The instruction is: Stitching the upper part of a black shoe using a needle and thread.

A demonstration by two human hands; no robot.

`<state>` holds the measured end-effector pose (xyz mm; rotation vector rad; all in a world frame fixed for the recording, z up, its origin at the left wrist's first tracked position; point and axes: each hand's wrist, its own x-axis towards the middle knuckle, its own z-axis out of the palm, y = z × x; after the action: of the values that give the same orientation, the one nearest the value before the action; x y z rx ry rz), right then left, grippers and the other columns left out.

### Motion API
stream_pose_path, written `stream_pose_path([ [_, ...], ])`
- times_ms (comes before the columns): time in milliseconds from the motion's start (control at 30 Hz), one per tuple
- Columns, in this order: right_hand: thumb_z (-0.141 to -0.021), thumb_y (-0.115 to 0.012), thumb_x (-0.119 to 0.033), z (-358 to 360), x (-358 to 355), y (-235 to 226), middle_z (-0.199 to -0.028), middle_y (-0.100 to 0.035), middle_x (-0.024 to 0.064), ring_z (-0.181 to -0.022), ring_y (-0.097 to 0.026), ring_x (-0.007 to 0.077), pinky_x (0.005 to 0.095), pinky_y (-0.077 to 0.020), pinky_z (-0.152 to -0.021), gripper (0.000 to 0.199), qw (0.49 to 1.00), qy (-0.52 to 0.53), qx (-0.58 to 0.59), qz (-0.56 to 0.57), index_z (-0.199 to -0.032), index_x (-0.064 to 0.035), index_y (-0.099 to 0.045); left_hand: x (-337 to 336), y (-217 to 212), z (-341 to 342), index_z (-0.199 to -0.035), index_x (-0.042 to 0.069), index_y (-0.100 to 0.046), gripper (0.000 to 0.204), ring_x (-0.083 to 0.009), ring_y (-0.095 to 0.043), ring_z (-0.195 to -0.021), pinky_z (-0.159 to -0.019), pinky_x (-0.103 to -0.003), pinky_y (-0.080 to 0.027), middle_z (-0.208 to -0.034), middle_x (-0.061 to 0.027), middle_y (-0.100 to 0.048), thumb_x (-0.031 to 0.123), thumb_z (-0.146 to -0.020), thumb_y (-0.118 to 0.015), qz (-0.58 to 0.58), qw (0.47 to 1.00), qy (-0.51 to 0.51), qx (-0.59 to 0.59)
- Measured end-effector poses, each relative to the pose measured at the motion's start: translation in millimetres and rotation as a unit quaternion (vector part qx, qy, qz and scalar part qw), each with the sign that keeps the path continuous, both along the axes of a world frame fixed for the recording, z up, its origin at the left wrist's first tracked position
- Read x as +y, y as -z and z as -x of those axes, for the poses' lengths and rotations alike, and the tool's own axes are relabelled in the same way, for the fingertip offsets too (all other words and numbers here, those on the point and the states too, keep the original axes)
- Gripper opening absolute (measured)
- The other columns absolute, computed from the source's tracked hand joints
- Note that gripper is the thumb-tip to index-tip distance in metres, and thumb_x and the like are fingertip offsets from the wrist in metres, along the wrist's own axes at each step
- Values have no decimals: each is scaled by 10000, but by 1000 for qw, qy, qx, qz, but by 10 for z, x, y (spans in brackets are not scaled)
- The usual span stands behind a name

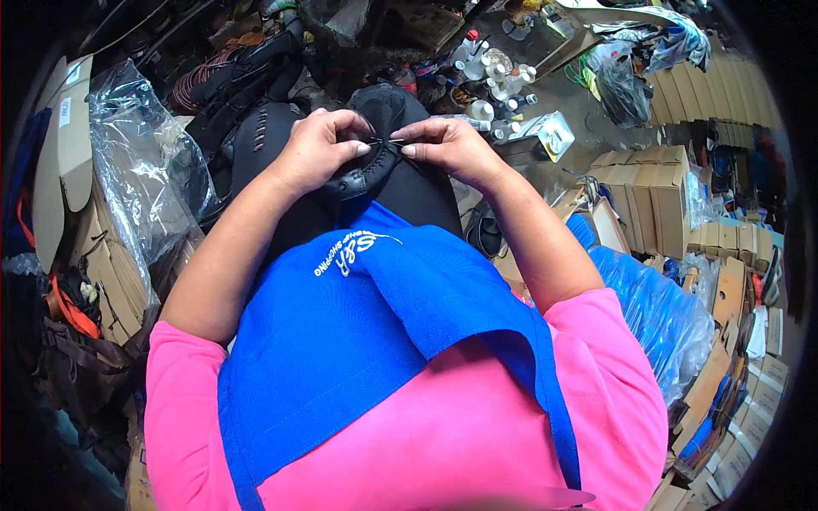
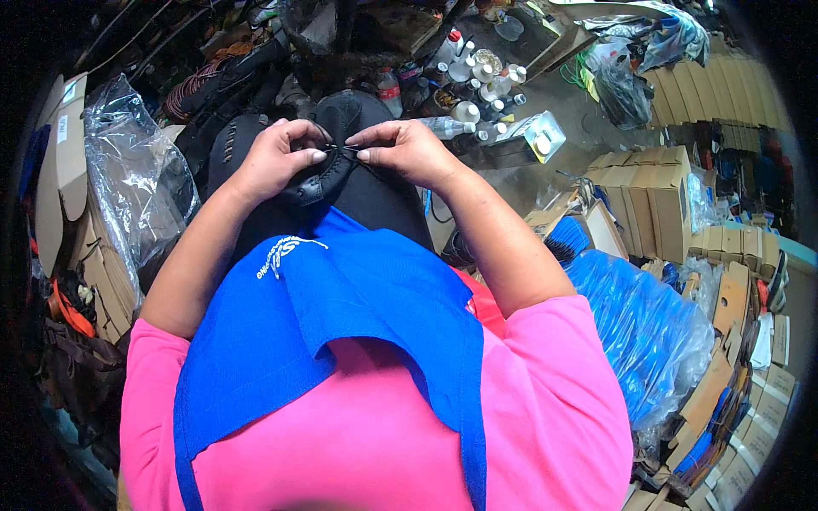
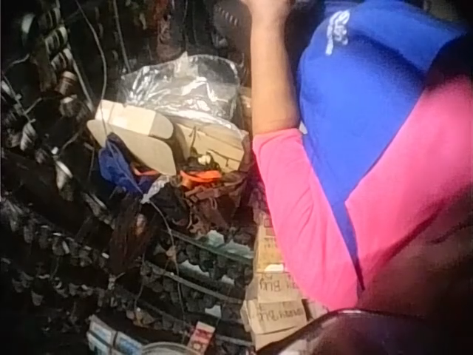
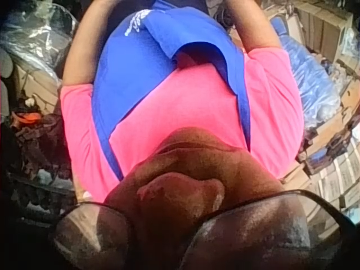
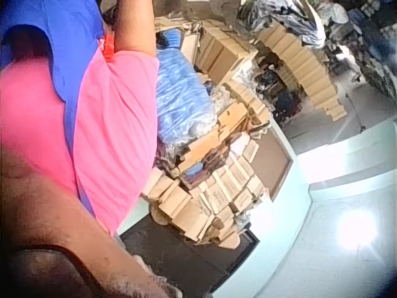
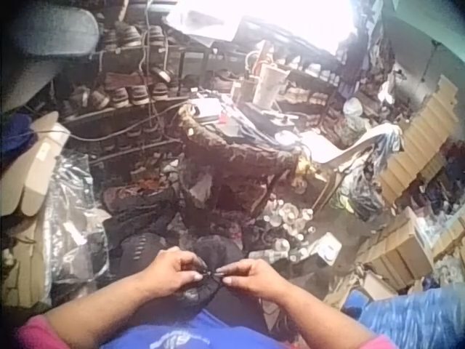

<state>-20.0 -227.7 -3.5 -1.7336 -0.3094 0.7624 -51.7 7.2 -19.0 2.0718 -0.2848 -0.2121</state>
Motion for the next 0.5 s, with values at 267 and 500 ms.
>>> stream_pose_path([
  [267, -775, -727, -120, -44, 134, -128, -834, -675, 32, -750, -587, 79, 248, -474, -711, 135, 993, -17, -72, 97, -855, -19, -685, -134, -67, -32, -767, 21, -618, 110, -151, -560, -798, -744, -294, -452, -794, -44, -600, 40, -714, -713, 29, 998, -26, 45],
  [500, -794, -729, -136, -161, -147, -20, -887, -585, 2, -837, -562, 83, 236, -449, -726, 164, 999, -7, 52, 10, -881, -16, -660, 107, -153, 61, -742, 24, -606, 113, -195, -534, -810, -749, -323, -419, -740, -60, -552, 79, -725, -703, -21, 1000, -7, -4],
])
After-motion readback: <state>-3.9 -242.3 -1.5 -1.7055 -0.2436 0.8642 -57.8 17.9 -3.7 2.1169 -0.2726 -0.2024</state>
